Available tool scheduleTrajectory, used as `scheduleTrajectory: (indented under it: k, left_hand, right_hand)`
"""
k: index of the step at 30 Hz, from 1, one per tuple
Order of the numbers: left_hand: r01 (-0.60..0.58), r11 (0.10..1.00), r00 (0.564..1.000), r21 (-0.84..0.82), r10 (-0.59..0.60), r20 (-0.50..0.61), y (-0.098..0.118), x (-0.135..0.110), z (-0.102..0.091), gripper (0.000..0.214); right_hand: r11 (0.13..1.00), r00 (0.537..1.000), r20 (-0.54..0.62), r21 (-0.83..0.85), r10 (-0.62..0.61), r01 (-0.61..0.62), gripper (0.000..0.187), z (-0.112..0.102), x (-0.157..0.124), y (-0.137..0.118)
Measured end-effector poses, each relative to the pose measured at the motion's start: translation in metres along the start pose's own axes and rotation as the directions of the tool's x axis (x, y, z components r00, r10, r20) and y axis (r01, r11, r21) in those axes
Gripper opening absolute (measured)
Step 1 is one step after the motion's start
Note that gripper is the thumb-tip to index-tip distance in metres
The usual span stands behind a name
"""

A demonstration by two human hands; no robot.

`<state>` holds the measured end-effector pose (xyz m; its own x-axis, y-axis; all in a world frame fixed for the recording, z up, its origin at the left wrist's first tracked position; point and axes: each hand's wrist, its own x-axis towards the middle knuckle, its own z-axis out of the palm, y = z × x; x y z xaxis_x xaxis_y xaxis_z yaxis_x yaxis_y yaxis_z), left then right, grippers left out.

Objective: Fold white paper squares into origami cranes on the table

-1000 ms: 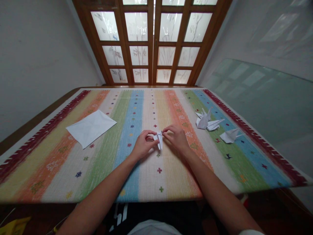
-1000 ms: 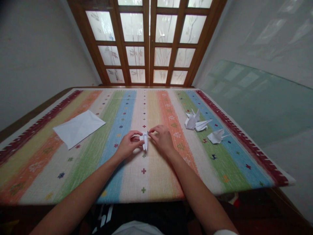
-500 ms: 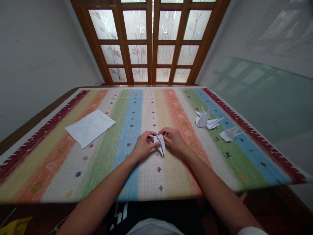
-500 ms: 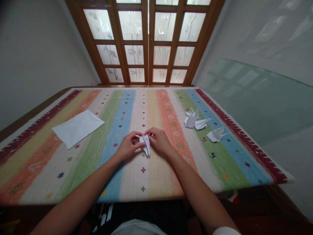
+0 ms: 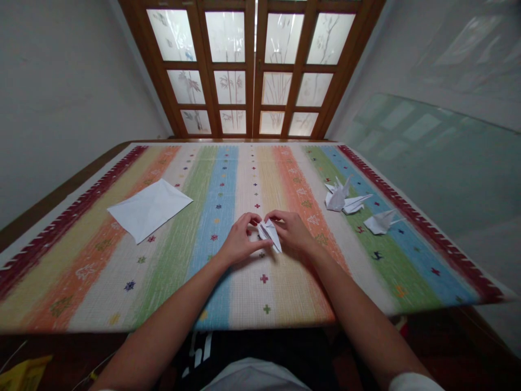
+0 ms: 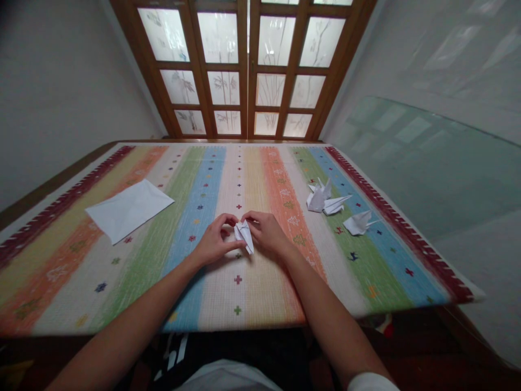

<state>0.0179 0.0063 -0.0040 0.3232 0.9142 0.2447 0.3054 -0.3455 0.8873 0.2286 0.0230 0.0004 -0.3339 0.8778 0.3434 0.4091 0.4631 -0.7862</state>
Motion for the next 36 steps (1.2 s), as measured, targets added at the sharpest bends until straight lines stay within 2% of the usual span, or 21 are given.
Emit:
scheduleTrajectory:
  k: [4, 9, 13, 18, 23, 27, 31, 36]
  left_hand:
    - [0.005, 0.999, 0.997, 0.040, -0.002, -0.071, 0.001, 0.000, 0.000, 0.043]
    - [-0.025, 0.994, 1.000, 0.102, 0.026, 0.000, 0.004, 0.002, -0.003, 0.018]
    - [-0.015, 0.996, 1.000, 0.089, 0.014, 0.006, 0.005, 0.002, -0.003, 0.006]
    - [0.060, 0.997, 0.998, 0.047, -0.060, -0.006, 0.001, 0.004, -0.004, 0.006]
    - [0.070, 0.997, 0.997, 0.045, -0.069, -0.021, -0.001, 0.006, -0.007, 0.007]
    - [0.054, 0.999, 0.999, 0.004, -0.054, 0.000, 0.000, 0.005, -0.008, 0.006]
    - [0.118, 0.992, 0.991, -0.053, -0.114, 0.072, -0.001, 0.004, -0.009, 0.005]
    - [0.102, 0.994, 0.990, 0.036, -0.105, 0.091, 0.001, 0.005, -0.013, 0.011]
  right_hand:
    - [0.999, 0.999, -0.050, -0.052, -0.002, 0.000, 0.014, 0.002, 0.001, 0.000]
    - [0.993, 0.992, -0.124, -0.114, -0.003, -0.011, 0.012, 0.002, 0.001, 0.002]
    - [0.989, 0.991, -0.127, -0.146, -0.041, 0.022, 0.013, 0.002, 0.001, 0.001]
    - [0.983, 0.993, -0.096, -0.176, -0.067, 0.049, 0.016, 0.002, 0.000, 0.001]
    - [0.976, 0.996, -0.029, -0.201, -0.087, 0.079, 0.025, 0.001, 0.000, 0.007]
    - [0.966, 0.995, 0.013, -0.240, -0.100, 0.100, 0.028, -0.002, 0.000, 0.009]
    - [0.962, 0.989, 0.025, -0.228, -0.146, 0.148, 0.030, -0.005, 0.000, 0.008]
    - [0.959, 0.987, 0.043, -0.232, -0.156, 0.161, 0.026, -0.008, 0.000, 0.004]
